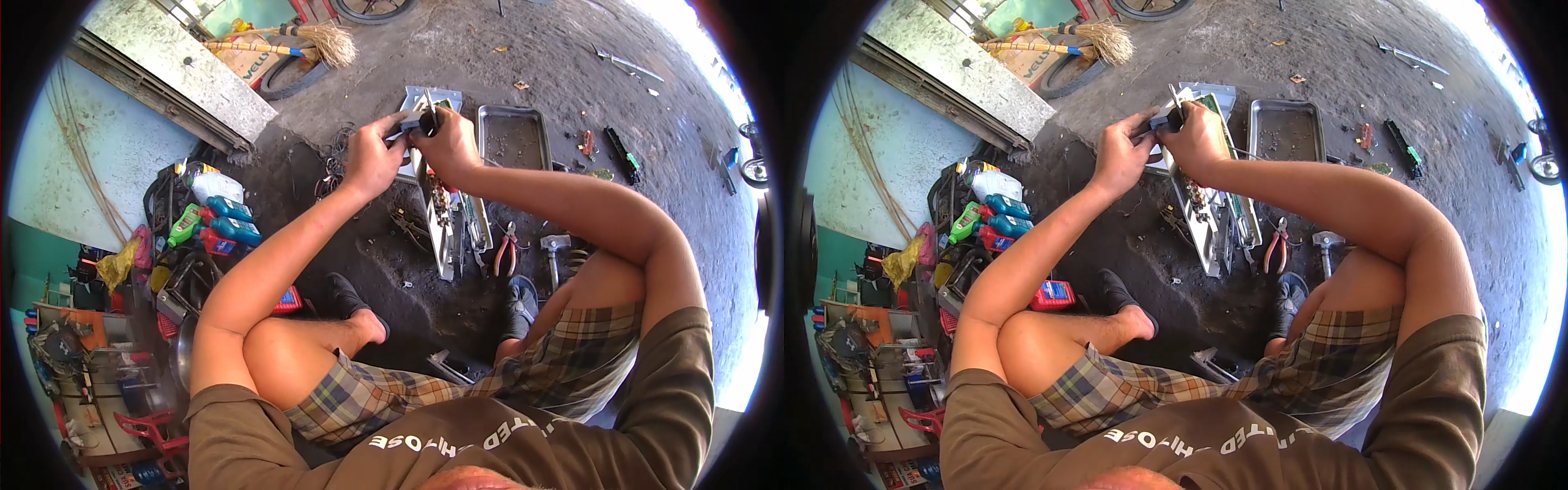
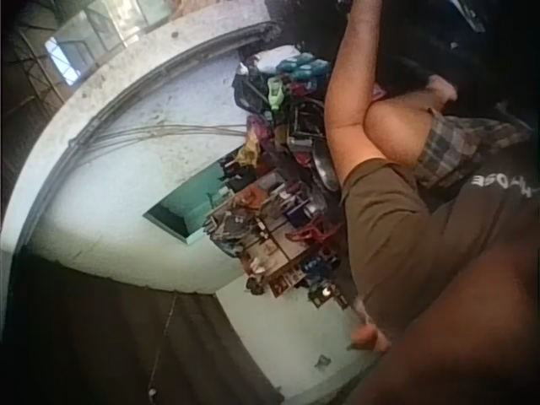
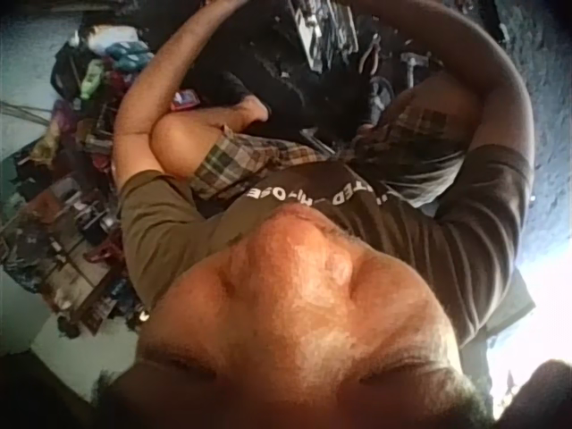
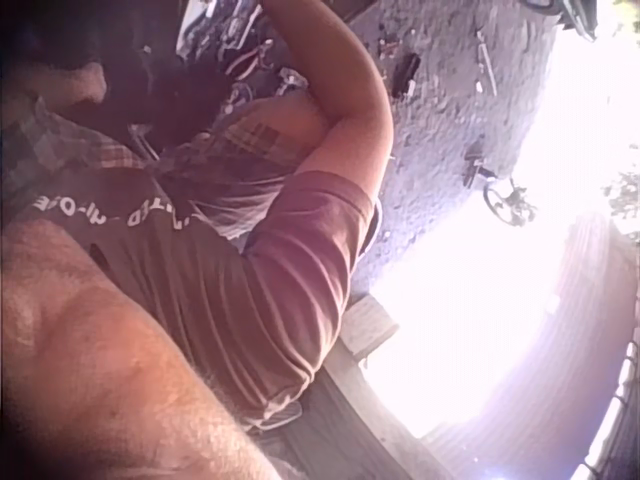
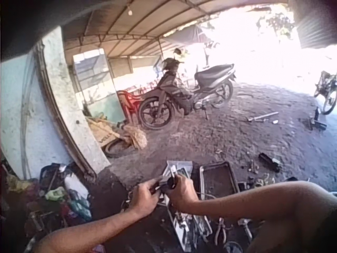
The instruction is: The person sits on the floor and uses a screwdriver to manipulate components on a circuit board inside a metal casing. They repeatedly tighten and loosen screws on the board while holding the casing with their other hand.
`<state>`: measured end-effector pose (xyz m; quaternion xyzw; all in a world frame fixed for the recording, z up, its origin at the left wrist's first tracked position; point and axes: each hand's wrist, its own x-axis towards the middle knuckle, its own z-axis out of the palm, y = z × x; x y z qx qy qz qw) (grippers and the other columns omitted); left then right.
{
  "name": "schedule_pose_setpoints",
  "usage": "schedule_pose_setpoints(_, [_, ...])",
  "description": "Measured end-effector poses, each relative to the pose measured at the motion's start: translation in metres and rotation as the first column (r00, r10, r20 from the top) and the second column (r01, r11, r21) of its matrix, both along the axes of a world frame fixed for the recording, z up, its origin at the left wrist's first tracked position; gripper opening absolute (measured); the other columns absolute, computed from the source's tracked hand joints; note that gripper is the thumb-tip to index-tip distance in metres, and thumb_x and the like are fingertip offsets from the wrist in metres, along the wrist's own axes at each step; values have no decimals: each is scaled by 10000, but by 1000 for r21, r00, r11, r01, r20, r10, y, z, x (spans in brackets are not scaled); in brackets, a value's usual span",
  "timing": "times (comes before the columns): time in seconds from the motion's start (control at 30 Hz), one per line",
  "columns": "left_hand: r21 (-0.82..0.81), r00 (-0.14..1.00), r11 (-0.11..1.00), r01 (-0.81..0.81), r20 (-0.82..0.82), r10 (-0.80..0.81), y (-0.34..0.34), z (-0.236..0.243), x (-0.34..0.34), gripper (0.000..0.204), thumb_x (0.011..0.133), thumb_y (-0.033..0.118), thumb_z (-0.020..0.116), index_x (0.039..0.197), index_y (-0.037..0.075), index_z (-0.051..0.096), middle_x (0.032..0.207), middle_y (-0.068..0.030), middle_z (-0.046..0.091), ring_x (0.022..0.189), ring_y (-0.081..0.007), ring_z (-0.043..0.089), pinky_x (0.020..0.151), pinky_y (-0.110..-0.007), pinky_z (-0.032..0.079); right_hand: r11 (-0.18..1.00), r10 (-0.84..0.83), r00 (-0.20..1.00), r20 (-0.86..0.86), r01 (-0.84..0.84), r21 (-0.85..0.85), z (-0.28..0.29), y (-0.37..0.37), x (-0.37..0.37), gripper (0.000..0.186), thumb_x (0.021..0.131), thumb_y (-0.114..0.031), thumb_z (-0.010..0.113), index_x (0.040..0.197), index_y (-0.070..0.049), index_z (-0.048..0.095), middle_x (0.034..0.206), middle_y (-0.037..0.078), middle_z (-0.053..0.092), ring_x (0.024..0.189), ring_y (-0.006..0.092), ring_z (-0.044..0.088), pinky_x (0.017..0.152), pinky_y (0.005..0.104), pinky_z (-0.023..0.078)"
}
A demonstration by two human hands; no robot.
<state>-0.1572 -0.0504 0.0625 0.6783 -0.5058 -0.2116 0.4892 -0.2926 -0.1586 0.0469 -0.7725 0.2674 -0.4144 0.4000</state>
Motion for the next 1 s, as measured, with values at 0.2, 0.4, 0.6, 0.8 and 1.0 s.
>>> schedule_pose_setpoints(0.2, [-70, 992, 997, -31, 119, 39, -2, -11, 4, 400, 1046, -66, 596, 1443, -57, 642, 1232, -147, 771, 1050, -171, 755, 868, -337, 689, 1000, 1, 1000, -28, 0, 31, 3, 3, -1, 304, 820, -177, 851, 988, 45, 728, 942, 239, 777, 878, 372, 786, 812, 440, 599])
schedule_pose_setpoints(0.4, [-32, 993, 998, -51, 103, 54, -8, -5, 1, 396, 1033, -76, 590, 1422, -61, 658, 1240, -163, 776, 1066, -181, 755, 871, -340, 683, 998, -62, 997, -46, 63, 17, 5, 3, 2, 315, 836, -172, 843, 1007, 54, 706, 967, 267, 761, 933, 416, 770, 840, 476, 590])
schedule_pose_setpoints(0.6, [-49, 981, 996, -75, 176, 83, -7, -8, 0, 398, 1027, -70, 597, 1421, -62, 661, 1220, -170, 786, 1055, -187, 765, 841, -337, 681, 996, -79, 995, -58, 80, 26, 4, 9, 0, 347, 860, -183, 832, 1061, 60, 687, 1093, 303, 733, 1050, 453, 734, 930, 499, 569])
schedule_pose_setpoints(0.8, [-94, 984, 993, -67, 156, 81, -9, -15, 7, 397, 1039, -53, 627, 1434, -61, 652, 1186, -169, 793, 1028, -173, 773, 829, -318, 670, 998, -64, 996, -64, 65, 24, 5, 5, -1, 336, 894, -194, 821, 1084, 56, 700, 1014, 279, 764, 964, 453, 756, 860, 496, 588])
schedule_pose_setpoints(1.0, [-135, 990, 983, -124, 53, 132, -8, -20, 8, 390, 933, 68, 754, 1309, -34, 749, 1131, -252, 803, 1051, -319, 811, 892, -397, 618, 991, 19, 994, -107, -4, 134, 8, -3, -5, 260, 903, -190, 806, 1007, 41, 745, 881, 248, 778, 821, 391, 782, 782, 459, 594])
